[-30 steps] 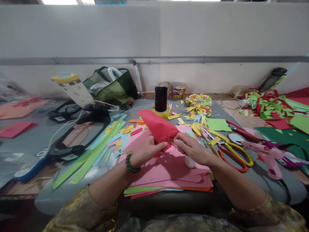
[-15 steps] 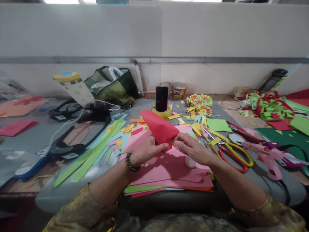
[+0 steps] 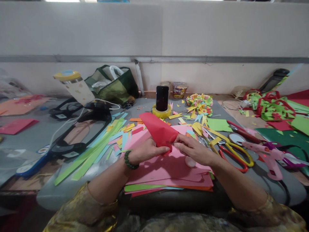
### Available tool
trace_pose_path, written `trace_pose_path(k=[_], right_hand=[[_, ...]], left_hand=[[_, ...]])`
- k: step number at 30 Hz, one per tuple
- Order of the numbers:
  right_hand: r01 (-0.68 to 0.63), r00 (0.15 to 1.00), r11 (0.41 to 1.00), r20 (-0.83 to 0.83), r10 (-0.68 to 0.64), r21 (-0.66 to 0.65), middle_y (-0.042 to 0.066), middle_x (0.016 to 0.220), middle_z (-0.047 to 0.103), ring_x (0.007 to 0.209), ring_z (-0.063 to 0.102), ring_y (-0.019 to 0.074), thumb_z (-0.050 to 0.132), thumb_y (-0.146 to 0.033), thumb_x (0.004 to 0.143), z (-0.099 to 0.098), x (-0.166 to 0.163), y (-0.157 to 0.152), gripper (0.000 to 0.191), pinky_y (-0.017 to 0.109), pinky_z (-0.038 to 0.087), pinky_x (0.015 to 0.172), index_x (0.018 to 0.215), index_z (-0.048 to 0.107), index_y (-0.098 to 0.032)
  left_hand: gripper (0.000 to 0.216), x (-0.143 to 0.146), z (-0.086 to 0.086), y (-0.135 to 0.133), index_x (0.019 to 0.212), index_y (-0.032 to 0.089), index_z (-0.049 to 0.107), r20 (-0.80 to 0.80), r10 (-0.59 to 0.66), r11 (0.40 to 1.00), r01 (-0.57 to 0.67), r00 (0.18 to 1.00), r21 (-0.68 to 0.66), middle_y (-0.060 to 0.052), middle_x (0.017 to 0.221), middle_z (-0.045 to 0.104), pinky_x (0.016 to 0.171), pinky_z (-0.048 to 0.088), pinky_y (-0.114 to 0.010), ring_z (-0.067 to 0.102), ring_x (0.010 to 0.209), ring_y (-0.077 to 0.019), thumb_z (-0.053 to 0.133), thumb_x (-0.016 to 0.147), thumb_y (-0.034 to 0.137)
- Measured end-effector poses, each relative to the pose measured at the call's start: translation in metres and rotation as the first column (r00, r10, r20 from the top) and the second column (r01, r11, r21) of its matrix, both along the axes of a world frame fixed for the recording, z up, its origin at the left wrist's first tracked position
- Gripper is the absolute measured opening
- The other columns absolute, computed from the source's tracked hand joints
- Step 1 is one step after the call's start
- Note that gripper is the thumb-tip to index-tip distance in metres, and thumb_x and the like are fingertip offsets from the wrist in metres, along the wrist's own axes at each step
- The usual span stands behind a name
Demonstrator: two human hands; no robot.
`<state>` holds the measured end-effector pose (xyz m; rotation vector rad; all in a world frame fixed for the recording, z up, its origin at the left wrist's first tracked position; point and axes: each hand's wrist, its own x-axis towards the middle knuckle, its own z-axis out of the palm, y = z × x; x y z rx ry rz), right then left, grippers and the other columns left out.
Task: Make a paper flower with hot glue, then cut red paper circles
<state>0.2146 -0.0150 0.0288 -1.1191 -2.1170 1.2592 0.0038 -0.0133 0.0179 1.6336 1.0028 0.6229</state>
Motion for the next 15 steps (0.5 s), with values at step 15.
trace_pose_path(k=[15], right_hand=[[0.005,0.999,1.000,0.045,-0.005,0.019,-0.003,0.071,0.048,0.068,0.044,0.0147,0.048,-0.045,0.090,0.0000,-0.0016,-0.0009,0.025,0.029,0.035,0.063,0.082,0.053,-0.021]], left_hand=[[0.022,0.0013,0.0034,-0.0022,0.068,0.018,0.062,0.008,-0.026,0.998,0.026,1.000,-0.050,0.000,0.064,0.061,0.063,0.048,-0.026,0.056,0.065,-0.0154,0.068,0.069,0.039]])
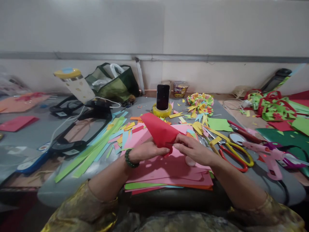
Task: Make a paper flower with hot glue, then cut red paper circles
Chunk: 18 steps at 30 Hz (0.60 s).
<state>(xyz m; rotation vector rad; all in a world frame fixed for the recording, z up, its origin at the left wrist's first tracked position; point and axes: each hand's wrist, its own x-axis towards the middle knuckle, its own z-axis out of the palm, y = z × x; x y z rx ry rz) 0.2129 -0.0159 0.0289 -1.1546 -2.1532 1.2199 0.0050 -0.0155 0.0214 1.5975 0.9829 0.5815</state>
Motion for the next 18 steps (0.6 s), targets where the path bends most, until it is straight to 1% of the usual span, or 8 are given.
trace_pose_path(k=[4,7,10,12,14,18], right_hand=[[0.032,0.993,0.998,-0.108,-0.039,-0.061,-0.006,0.063,0.040,0.058,0.037,0.0121,0.049,-0.055,0.088,-0.0013,-0.0003,0.0004,0.034,0.027,0.030,0.055,0.079,0.050,-0.022],[0.067,0.975,0.995,-0.209,-0.081,-0.077,-0.007,0.060,0.038,0.054,0.032,0.0100,0.052,-0.059,0.086,-0.0025,-0.0013,0.0011,0.038,0.026,0.027,0.051,0.078,0.047,-0.022],[0.098,0.957,0.991,-0.266,-0.119,-0.089,-0.007,0.060,0.038,0.052,0.031,0.0090,0.055,-0.061,0.085,-0.0026,-0.0028,0.0006,0.041,0.025,0.025,0.048,0.077,0.046,-0.022],[0.098,0.948,0.989,-0.292,-0.127,-0.111,-0.008,0.059,0.038,0.051,0.030,0.0086,0.055,-0.062,0.085,-0.0022,-0.0039,-0.0006,0.041,0.025,0.025,0.048,0.078,0.046,-0.022],[0.091,0.943,0.988,-0.309,-0.125,-0.123,-0.008,0.059,0.038,0.051,0.030,0.0083,0.056,-0.062,0.085,-0.0019,-0.0051,-0.0018,0.042,0.025,0.025,0.047,0.078,0.046,-0.022],[0.081,0.945,0.992,-0.310,-0.109,-0.101,-0.008,0.059,0.038,0.051,0.031,0.0085,0.055,-0.063,0.085,-0.0018,-0.0073,-0.0032,0.042,0.025,0.026,0.048,0.078,0.047,-0.022]], left_hand=[[0.029,0.0007,-0.0037,0.0001,0.066,0.017,0.059,0.060,0.062,0.998,-0.061,0.996,-0.006,0.003,0.058,0.055,0.052,0.040,-0.022,0.048,0.056,-0.0113,0.071,0.070,0.043],[0.037,0.0019,-0.0081,-0.0001,0.072,0.015,0.062,0.143,0.118,0.993,-0.119,0.983,0.002,0.002,0.059,0.053,0.047,0.034,-0.021,0.043,0.052,-0.0091,0.071,0.074,0.051],[0.045,0.0041,-0.0086,-0.0012,0.084,0.013,0.067,0.217,0.193,0.980,-0.198,0.957,0.000,-0.001,0.068,0.060,0.048,0.038,-0.021,0.047,0.055,-0.0103,0.070,0.074,0.057],[0.047,0.0054,-0.0069,-0.0022,0.088,0.013,0.068,0.232,0.216,0.976,-0.220,0.948,-0.010,-0.003,0.073,0.063,0.048,0.040,-0.022,0.049,0.058,-0.0112,0.071,0.072,0.057],[0.047,0.0058,-0.0052,-0.0030,0.086,0.013,0.067,0.233,0.217,0.976,-0.218,0.948,-0.021,-0.002,0.070,0.062,0.047,0.039,-0.021,0.048,0.056,-0.0104,0.073,0.070,0.056],[0.042,0.0047,-0.0052,-0.0035,0.075,0.013,0.064,0.212,0.221,0.975,-0.223,0.952,-0.015,0.001,0.061,0.055,0.045,0.034,-0.022,0.044,0.050,-0.0090,0.072,0.070,0.054]])
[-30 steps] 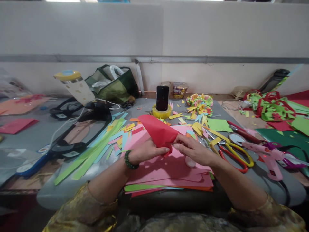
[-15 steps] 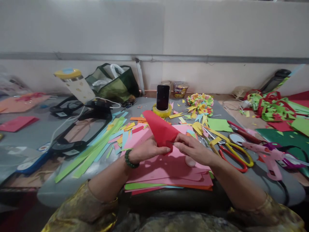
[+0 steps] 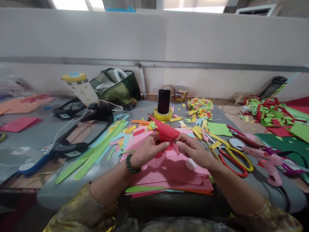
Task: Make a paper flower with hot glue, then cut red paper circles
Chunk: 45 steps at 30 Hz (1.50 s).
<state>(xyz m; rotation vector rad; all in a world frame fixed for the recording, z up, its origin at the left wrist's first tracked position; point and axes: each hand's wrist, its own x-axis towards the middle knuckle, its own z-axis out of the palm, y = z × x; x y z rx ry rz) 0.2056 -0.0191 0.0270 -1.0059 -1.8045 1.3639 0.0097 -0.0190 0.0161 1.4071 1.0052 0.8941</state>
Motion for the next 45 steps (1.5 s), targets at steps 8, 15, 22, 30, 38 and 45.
trace_pose_path(k=[8,15,22,30,38,45], right_hand=[[-0.033,0.999,0.998,0.020,0.034,-0.049,-0.008,0.060,0.037,0.051,0.030,0.0087,0.056,-0.067,0.083,0.000,-0.001,0.000,0.046,0.025,0.026,0.048,0.080,0.048,-0.022],[-0.047,0.994,0.999,0.097,0.046,0.008,-0.006,0.063,0.040,0.054,0.034,0.0099,0.054,-0.067,0.084,0.002,0.001,0.001,0.046,0.026,0.028,0.050,0.079,0.048,-0.022],[-0.005,0.983,0.995,0.183,-0.013,0.096,-0.003,0.068,0.046,0.059,0.038,0.0118,0.053,-0.060,0.087,0.000,0.000,-0.001,0.039,0.026,0.031,0.052,0.080,0.052,-0.021],[0.068,0.997,0.997,-0.033,-0.067,0.035,-0.008,0.057,0.037,0.048,0.030,0.0086,0.055,-0.065,0.084,-0.003,-0.005,-0.001,0.044,0.025,0.024,0.045,0.076,0.045,-0.023],[0.031,0.988,0.999,-0.154,-0.027,0.020,-0.010,0.056,0.035,0.045,0.024,0.0064,0.059,-0.067,0.083,0.007,-0.013,-0.007,0.047,0.023,0.019,0.042,0.077,0.047,-0.022],[0.001,0.997,0.997,-0.082,0.005,0.073,-0.009,0.055,0.035,0.048,0.028,0.0078,0.057,-0.066,0.085,0.028,-0.007,-0.011,0.045,0.023,0.021,0.044,0.083,0.051,-0.021]], left_hand=[[0.036,0.000,0.005,0.001,0.076,0.014,0.066,-0.027,-0.033,0.999,0.032,0.999,-0.040,0.001,0.058,0.055,0.047,0.034,-0.023,0.042,0.051,-0.0097,0.073,0.065,0.047],[0.027,-0.001,0.007,0.001,0.079,0.013,0.068,0.001,-0.095,0.995,0.095,0.995,-0.022,0.002,0.059,0.055,0.047,0.033,-0.022,0.041,0.051,-0.0087,0.070,0.066,0.036],[0.019,0.001,0.007,0.000,0.079,0.014,0.062,-0.011,-0.102,0.994,0.102,0.995,0.044,0.004,0.058,0.051,0.046,0.032,-0.021,0.039,0.050,-0.0080,0.065,0.067,0.028],[0.040,0.002,0.002,-0.002,0.086,0.014,0.064,0.100,0.041,0.995,-0.050,0.994,0.087,-0.001,0.074,0.060,0.053,0.041,-0.023,0.051,0.062,-0.0126,0.073,0.071,0.049],[0.036,-0.002,0.011,-0.005,0.078,0.013,0.069,0.071,0.073,0.970,-0.088,0.995,0.225,-0.004,0.073,0.067,0.062,0.047,-0.026,0.058,0.068,-0.0161,0.075,0.072,0.048],[0.025,-0.003,0.035,-0.011,0.069,0.013,0.068,0.046,0.028,0.973,-0.038,0.999,0.229,-0.002,0.065,0.065,0.055,0.042,-0.023,0.055,0.061,-0.0122,0.073,0.073,0.038]])
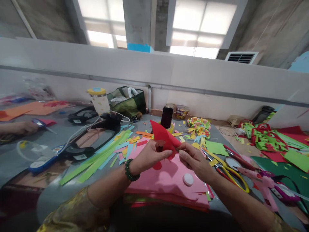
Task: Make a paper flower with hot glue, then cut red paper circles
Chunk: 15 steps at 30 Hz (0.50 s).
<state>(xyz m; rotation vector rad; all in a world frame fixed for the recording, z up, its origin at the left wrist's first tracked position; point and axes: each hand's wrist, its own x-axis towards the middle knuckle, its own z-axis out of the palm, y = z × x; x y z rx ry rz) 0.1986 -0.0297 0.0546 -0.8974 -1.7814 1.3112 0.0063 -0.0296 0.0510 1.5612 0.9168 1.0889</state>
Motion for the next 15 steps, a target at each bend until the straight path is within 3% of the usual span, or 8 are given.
trace_pose_path(k=[5,15], right_hand=[[-0.020,0.998,0.998,0.064,0.016,0.065,-0.008,0.058,0.037,0.050,0.031,0.0087,0.056,-0.064,0.086,0.015,0.004,0.002,0.044,0.024,0.022,0.045,0.087,0.054,-0.020],[-0.062,0.992,0.985,0.121,0.043,0.163,-0.008,0.057,0.037,0.047,0.030,0.0084,0.054,-0.064,0.086,0.034,0.003,0.014,0.043,0.025,0.025,0.044,0.080,0.051,-0.022]], left_hand=[[0.018,0.000,0.019,-0.003,0.073,0.014,0.070,0.014,-0.075,0.997,0.075,0.997,0.012,-0.001,0.069,0.066,0.061,0.044,-0.024,0.056,0.065,-0.0123,0.070,0.073,0.032],[0.024,-0.005,0.043,0.000,0.071,0.013,0.069,-0.114,-0.028,0.998,0.035,0.993,0.058,0.001,0.062,0.057,0.055,0.036,-0.023,0.046,0.060,-0.0104,0.069,0.069,0.036]])
